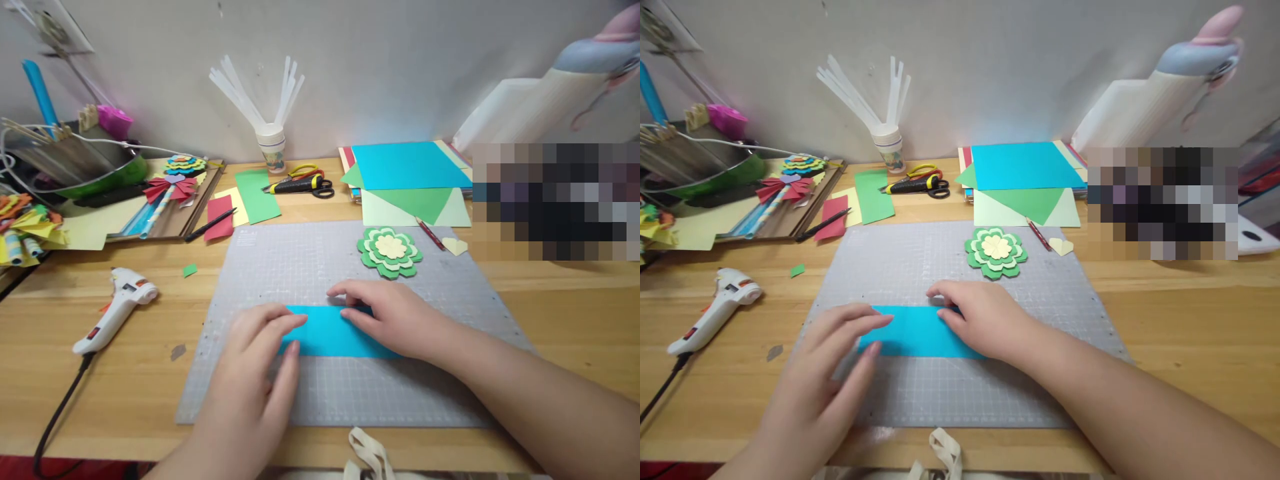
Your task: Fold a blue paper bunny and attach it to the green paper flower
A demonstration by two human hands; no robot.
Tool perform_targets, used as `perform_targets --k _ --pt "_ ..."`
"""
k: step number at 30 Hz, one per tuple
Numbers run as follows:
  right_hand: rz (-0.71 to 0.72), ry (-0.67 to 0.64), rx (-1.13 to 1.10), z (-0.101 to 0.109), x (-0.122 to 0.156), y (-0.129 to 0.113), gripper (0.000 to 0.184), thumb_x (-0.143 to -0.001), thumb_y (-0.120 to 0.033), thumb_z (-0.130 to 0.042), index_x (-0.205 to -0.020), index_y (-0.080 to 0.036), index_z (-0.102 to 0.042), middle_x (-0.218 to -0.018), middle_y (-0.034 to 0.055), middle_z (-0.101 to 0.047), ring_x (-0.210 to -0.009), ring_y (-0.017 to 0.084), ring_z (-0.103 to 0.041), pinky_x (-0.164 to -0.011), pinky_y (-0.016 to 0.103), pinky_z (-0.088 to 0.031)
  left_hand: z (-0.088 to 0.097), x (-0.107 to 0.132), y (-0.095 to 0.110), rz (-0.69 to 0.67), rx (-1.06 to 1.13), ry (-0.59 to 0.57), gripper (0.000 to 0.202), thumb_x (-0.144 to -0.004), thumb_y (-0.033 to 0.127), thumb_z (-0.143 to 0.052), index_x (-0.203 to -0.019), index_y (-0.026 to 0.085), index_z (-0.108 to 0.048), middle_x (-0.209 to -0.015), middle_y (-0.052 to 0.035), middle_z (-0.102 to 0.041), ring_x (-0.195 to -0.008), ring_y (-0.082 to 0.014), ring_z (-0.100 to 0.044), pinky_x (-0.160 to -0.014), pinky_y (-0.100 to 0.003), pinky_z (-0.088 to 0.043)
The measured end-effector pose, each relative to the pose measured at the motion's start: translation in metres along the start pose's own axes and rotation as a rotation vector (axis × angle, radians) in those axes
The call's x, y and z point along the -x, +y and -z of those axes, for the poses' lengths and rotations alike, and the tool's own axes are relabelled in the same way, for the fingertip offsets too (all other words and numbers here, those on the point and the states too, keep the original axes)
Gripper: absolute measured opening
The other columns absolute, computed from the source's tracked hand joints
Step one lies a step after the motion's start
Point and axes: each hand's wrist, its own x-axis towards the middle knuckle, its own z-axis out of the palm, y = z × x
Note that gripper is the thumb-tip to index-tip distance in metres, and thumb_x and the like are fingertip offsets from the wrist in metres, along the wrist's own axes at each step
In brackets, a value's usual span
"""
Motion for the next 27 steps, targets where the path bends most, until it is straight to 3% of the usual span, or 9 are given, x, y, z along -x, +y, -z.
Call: perform_targets --k 3,6,12,15,20,27 --pt "-0.014 0.007 0.006 0.000 -0.001 -0.001 0.036 -0.085 -0.020 -0.051 -0.120 -0.023 -0.060 -0.110 0.0044 -0.069 -0.095 0.021 -0.063 -0.080 0.033 -0.046 -0.024 -0.007 -0.003 -0.082 -0.036 -0.053 0.031 -0.093 0.017 -0.041 -0.121 0.018 -0.054 -0.118 -0.0103 -0.058 -0.105 -0.0230 -0.055 -0.088 -0.041 -0.052" --pt "-0.090 -0.009 0.000 0.006 0.001 0.001 0.034 -0.086 -0.025 -0.052 -0.120 -0.023 -0.060 -0.100 0.0042 -0.070 -0.086 0.020 -0.063 -0.072 0.030 -0.045 -0.034 -0.007 -0.004 -0.109 -0.181 -0.070 0.034 -0.092 0.015 -0.043 -0.123 0.015 -0.054 -0.115 -0.0117 -0.061 -0.098 -0.0263 -0.056 -0.082 -0.044 -0.053" --pt "-0.254 -0.067 0.018 0.022 0.017 0.008 0.025 -0.087 -0.020 -0.048 -0.110 -0.022 -0.059 -0.085 0.0020 -0.067 -0.073 0.018 -0.060 -0.062 0.027 -0.041 -0.030 -0.009 -0.002 -0.096 -0.310 -0.094 0.040 -0.093 0.022 -0.044 -0.132 0.018 -0.051 -0.117 -0.0111 -0.061 -0.098 -0.0281 -0.055 -0.077 -0.043 -0.052" --pt "-0.289 -0.033 -0.017 0.020 0.025 0.013 0.022 -0.087 -0.020 -0.048 -0.107 -0.021 -0.058 -0.081 0.0012 -0.065 -0.072 0.018 -0.059 -0.060 0.026 -0.040 -0.030 -0.010 -0.004 -0.084 -0.300 -0.092 0.041 -0.093 0.022 -0.044 -0.133 0.019 -0.051 -0.116 -0.0113 -0.060 -0.099 -0.0283 -0.054 -0.078 -0.043 -0.052" --pt "-0.295 0.062 -0.039 0.011 0.033 0.019 0.018 -0.085 -0.020 -0.048 -0.101 -0.024 -0.057 -0.077 -0.0015 -0.063 -0.068 0.016 -0.058 -0.059 0.025 -0.038 -0.031 -0.009 -0.007 -0.069 -0.269 -0.103 0.040 -0.094 0.025 -0.042 -0.134 0.022 -0.051 -0.117 -0.0112 -0.058 -0.097 -0.0267 -0.053 -0.079 -0.044 -0.051" --pt "-0.268 0.006 -0.070 0.011 0.038 0.019 0.019 -0.087 -0.020 -0.045 -0.103 -0.026 -0.052 -0.074 -0.0038 -0.059 -0.067 0.016 -0.057 -0.059 0.025 -0.038 -0.031 -0.009 -0.008 -0.049 -0.239 -0.105 0.040 -0.094 0.024 -0.041 -0.133 0.022 -0.051 -0.116 -0.0109 -0.057 -0.098 -0.0262 -0.051 -0.081 -0.044 -0.051"
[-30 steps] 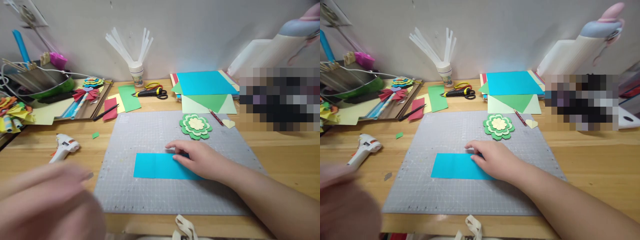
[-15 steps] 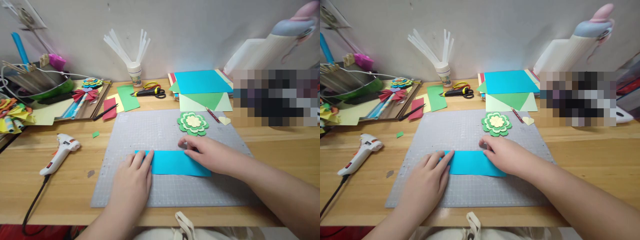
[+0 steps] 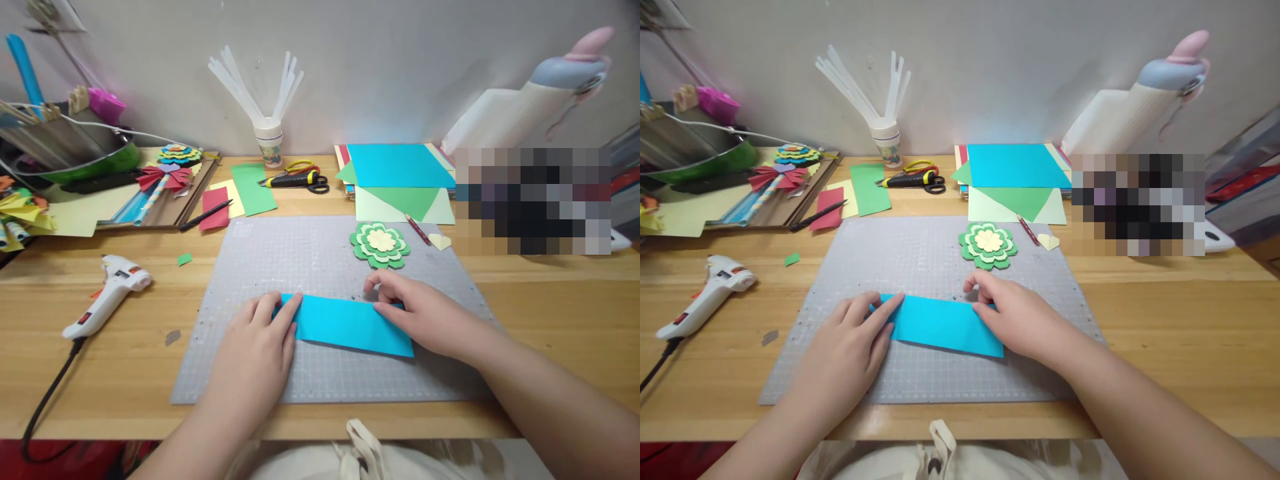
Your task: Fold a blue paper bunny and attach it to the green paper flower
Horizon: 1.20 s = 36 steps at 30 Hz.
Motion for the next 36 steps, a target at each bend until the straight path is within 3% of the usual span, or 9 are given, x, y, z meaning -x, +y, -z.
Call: perform_targets --k 8,13,15,19,23,27,29,33,36 --pt "-0.033 -0.031 0.049 0.005 0.012 0.007 0.014 -0.089 -0.023 -0.045 -0.100 -0.025 -0.054 -0.080 -0.0002 -0.065 -0.071 0.019 -0.061 -0.063 0.029 -0.045 0.004 -0.001 -0.001 0.032 0.083 -0.033 0.040 -0.093 0.024 -0.043 -0.131 0.024 -0.053 -0.115 -0.0099 -0.057 -0.099 -0.0266 -0.054 -0.082 -0.045 -0.052" --pt "0.084 0.008 0.041 0.012 0.026 0.023 0.023 -0.094 -0.029 -0.043 -0.112 -0.027 -0.057 -0.116 0.0055 -0.065 -0.103 0.024 -0.062 -0.088 0.040 -0.048 0.019 -0.017 -0.026 0.098 0.364 -0.100 0.034 -0.091 0.025 -0.044 -0.124 0.024 -0.053 -0.116 -0.0066 -0.058 -0.106 -0.0224 -0.055 -0.092 -0.041 -0.047" --pt "0.139 0.047 0.038 0.017 0.028 0.028 0.024 -0.095 -0.029 -0.042 -0.113 -0.027 -0.058 -0.118 0.0060 -0.064 -0.107 0.024 -0.060 -0.091 0.041 -0.047 0.026 -0.029 -0.037 0.094 0.354 -0.142 0.029 -0.087 0.029 -0.052 -0.114 0.023 -0.055 -0.113 -0.0065 -0.058 -0.106 -0.0238 -0.055 -0.092 -0.042 -0.045" --pt "0.254 0.124 0.056 0.029 0.024 0.035 0.025 -0.096 -0.025 -0.041 -0.106 -0.026 -0.063 -0.112 0.0066 -0.065 -0.106 0.023 -0.060 -0.090 0.040 -0.049 0.034 -0.049 -0.045 0.096 0.267 -0.361 0.032 -0.070 0.029 -0.069 -0.099 0.023 -0.056 -0.103 -0.0041 -0.062 -0.094 -0.0248 -0.058 -0.079 -0.037 -0.045" --pt "0.310 0.212 0.031 0.050 0.014 0.044 0.031 -0.095 -0.021 -0.041 -0.113 -0.030 -0.065 -0.123 0.0043 -0.061 -0.117 0.022 -0.056 -0.100 0.041 -0.045 0.037 -0.058 -0.042 0.114 0.253 -0.437 0.026 -0.068 0.024 -0.068 -0.091 0.025 -0.057 -0.085 0.0001 -0.064 -0.079 -0.0232 -0.060 -0.065 -0.032 -0.041" --pt "0.116 0.509 -0.104 0.080 -0.010 0.058 0.025 -0.091 -0.028 -0.052 -0.109 -0.032 -0.068 -0.126 0.0029 -0.061 -0.126 0.028 -0.048 -0.105 0.044 -0.040 0.034 -0.060 -0.044 0.048 0.316 -0.461 0.021 -0.066 0.020 -0.068 -0.083 0.025 -0.058 -0.093 0.0010 -0.062 -0.088 -0.0219 -0.057 -0.075 -0.033 -0.041" --pt "-0.038 0.639 -0.302 0.096 -0.034 0.069 0.028 -0.089 -0.034 -0.056 -0.116 -0.032 -0.065 -0.129 0.0033 -0.059 -0.125 0.031 -0.048 -0.100 0.048 -0.044 0.031 -0.058 -0.046 0.026 0.370 -0.464 0.019 -0.067 0.017 -0.067 -0.080 0.024 -0.056 -0.095 0.0015 -0.060 -0.090 -0.0206 -0.055 -0.078 -0.033 -0.040" --pt "-0.042 0.639 -0.440 0.119 -0.096 0.093 0.035 -0.095 -0.037 -0.046 -0.128 -0.030 -0.052 -0.134 0.0086 -0.053 -0.108 0.025 -0.059 -0.088 0.045 -0.053 0.031 -0.054 -0.047 0.081 0.454 -0.484 0.026 -0.069 0.016 -0.065 -0.091 0.026 -0.057 -0.101 0.0018 -0.059 -0.097 -0.0210 -0.052 -0.082 -0.034 -0.039" --pt "-0.027 0.604 -0.438 0.128 -0.132 0.104 0.034 -0.094 -0.038 -0.051 -0.124 -0.022 -0.054 -0.125 0.0108 -0.057 -0.102 0.022 -0.060 -0.083 0.043 -0.054 0.033 -0.053 -0.047 0.128 0.495 -0.518 0.030 -0.069 0.020 -0.065 -0.097 0.028 -0.058 -0.101 0.0011 -0.059 -0.098 -0.0224 -0.052 -0.083 -0.035 -0.038"
